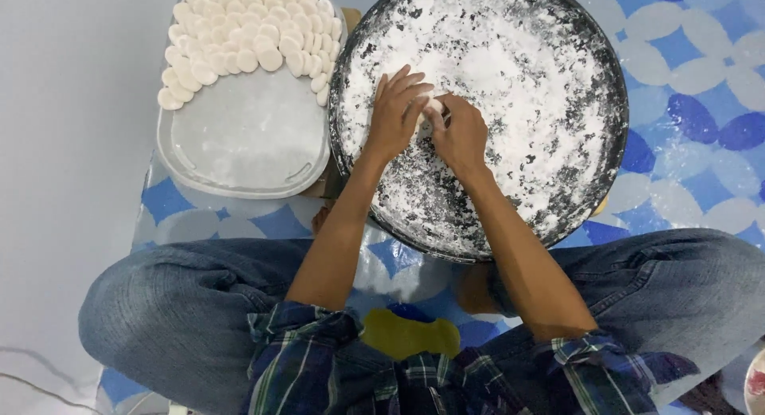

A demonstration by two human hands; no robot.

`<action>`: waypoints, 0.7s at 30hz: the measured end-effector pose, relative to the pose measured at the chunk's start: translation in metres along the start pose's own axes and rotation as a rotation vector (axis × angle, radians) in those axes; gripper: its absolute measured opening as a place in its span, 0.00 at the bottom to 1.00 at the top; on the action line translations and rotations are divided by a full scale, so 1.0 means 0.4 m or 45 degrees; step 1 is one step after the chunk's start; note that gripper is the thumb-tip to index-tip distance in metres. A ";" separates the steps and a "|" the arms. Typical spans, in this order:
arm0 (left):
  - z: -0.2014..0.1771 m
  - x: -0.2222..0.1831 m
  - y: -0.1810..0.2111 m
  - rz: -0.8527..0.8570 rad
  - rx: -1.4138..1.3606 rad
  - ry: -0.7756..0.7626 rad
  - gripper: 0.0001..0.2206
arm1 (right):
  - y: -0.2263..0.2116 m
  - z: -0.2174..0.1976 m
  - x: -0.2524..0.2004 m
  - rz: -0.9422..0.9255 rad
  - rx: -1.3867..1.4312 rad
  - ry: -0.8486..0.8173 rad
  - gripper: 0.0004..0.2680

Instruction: A person sitting on the floor manually shapes small pieces of dough into balls on a floured tray.

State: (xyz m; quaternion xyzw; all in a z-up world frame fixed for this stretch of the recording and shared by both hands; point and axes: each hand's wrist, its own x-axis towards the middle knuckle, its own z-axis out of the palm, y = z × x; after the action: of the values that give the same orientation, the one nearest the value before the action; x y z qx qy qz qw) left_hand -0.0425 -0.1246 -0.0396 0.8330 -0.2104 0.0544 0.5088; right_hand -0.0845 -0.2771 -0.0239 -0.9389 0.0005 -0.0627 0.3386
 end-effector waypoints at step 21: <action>-0.008 0.008 0.007 -0.114 0.005 -0.006 0.32 | -0.135 -0.107 0.014 0.036 0.371 -0.112 0.21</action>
State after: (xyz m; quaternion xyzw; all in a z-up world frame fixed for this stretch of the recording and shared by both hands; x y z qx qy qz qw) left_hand -0.0405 -0.1237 -0.0347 0.8427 -0.1740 0.0300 0.5086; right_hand -0.0864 -0.2630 0.0436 -0.8815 -0.0103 -0.0160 0.4718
